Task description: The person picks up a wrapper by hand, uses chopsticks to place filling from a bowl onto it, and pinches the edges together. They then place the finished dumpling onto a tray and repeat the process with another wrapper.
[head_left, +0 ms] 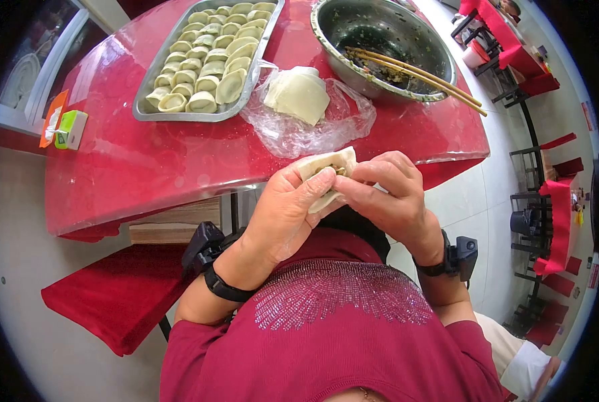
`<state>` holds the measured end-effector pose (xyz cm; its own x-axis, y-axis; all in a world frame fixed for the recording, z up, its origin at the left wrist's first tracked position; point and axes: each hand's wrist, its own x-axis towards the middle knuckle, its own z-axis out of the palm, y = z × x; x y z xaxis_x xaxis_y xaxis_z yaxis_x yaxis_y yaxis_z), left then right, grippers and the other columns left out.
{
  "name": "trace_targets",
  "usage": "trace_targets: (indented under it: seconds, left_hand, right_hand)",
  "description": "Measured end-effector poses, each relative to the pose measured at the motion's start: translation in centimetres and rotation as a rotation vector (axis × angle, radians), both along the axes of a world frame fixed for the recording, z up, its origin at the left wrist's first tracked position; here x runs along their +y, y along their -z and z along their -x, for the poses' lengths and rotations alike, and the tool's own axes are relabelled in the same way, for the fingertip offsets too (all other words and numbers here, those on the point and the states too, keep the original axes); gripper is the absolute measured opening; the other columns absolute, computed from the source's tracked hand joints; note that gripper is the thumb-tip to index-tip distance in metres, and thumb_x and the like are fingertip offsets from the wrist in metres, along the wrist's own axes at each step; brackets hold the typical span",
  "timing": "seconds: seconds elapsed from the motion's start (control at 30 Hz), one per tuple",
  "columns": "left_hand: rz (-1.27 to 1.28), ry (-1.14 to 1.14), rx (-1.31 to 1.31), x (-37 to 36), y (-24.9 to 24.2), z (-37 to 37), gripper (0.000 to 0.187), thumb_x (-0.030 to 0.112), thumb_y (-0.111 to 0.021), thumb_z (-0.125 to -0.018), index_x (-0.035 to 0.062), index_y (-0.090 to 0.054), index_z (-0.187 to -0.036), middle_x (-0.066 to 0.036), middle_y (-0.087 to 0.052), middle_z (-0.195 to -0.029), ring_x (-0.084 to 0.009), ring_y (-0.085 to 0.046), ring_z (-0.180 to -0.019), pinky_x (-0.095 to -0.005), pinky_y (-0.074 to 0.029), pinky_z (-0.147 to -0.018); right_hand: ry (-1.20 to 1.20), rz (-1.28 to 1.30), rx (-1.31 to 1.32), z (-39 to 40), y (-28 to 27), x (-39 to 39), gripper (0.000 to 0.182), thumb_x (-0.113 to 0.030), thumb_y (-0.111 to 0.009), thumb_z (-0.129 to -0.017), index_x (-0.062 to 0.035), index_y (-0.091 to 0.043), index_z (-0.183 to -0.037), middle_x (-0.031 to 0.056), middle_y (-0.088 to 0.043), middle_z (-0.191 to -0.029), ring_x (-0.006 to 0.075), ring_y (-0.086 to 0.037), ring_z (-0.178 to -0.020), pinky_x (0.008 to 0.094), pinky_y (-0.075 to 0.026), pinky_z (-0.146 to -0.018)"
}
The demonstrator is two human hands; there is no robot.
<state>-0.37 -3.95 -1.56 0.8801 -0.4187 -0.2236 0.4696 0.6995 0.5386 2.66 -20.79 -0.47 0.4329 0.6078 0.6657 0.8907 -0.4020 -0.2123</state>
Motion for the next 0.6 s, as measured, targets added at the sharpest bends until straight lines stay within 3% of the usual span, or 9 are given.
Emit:
trace_targets:
  seconds: [0.3,0.4,0.47,0.53,0.6]
  left_hand:
    - [-0.045,-0.001,-0.086,0.3,0.1,0.3,0.033,0.014,-0.051,-0.087,-0.0020,-0.046,-0.115,-0.007,-0.055,-0.104,-0.0130,-0.054,-0.095,-0.0280,-0.046,-0.083]
    - [-0.165,0.024,-0.162,0.6,-0.4,0.6,0.041,0.015,-0.056,-0.084,-0.0039,-0.043,-0.118,-0.007,-0.055,-0.105,-0.0121,-0.053,-0.097,-0.0261,-0.044,-0.084]
    - [-0.469,0.015,-0.548,0.7,0.1,0.7,0.048,0.014,-0.060,-0.081,-0.0048,-0.041,-0.121,-0.007,-0.053,-0.108,-0.0118,-0.051,-0.099,-0.0244,-0.043,-0.082]
    - [-0.476,-0.026,-0.536,0.5,-0.1,0.8,0.048,0.012,-0.062,-0.080,-0.0042,-0.042,-0.120,-0.008,-0.055,-0.107,-0.0115,-0.051,-0.097,-0.0239,-0.043,-0.080]
    - [-0.728,-0.076,-0.708,0.8,-0.2,0.6,0.042,0.012,-0.058,-0.082,-0.0032,-0.045,-0.119,-0.009,-0.057,-0.102,-0.0117,-0.054,-0.092,-0.0246,-0.044,-0.080]
  right_hand:
    - [0.045,-0.232,0.093,0.1,0.3,0.7,0.025,-0.006,-0.071,-0.059,-0.0055,-0.058,-0.080,0.0090,-0.056,-0.091,0.0232,-0.055,-0.079,0.0321,-0.046,-0.068]
    - [0.080,-0.324,0.253,0.4,0.3,0.9,0.024,-0.004,-0.071,-0.061,-0.0039,-0.056,-0.079,0.0105,-0.056,-0.094,0.0251,-0.055,-0.081,0.0324,-0.046,-0.069]
    - [0.097,-0.341,0.405,0.7,-0.1,0.8,0.027,-0.003,-0.071,-0.062,-0.0030,-0.055,-0.084,0.0115,-0.056,-0.095,0.0255,-0.056,-0.083,0.0317,-0.046,-0.070]
    - [0.092,-0.349,0.422,0.7,-0.8,0.9,0.030,-0.003,-0.071,-0.062,-0.0029,-0.054,-0.087,0.0114,-0.056,-0.095,0.0247,-0.056,-0.084,0.0312,-0.046,-0.070]
    - [0.085,-0.360,0.437,0.7,-1.0,0.9,0.032,-0.003,-0.071,-0.062,-0.0029,-0.053,-0.089,0.0113,-0.056,-0.095,0.0239,-0.056,-0.085,0.0308,-0.046,-0.070]
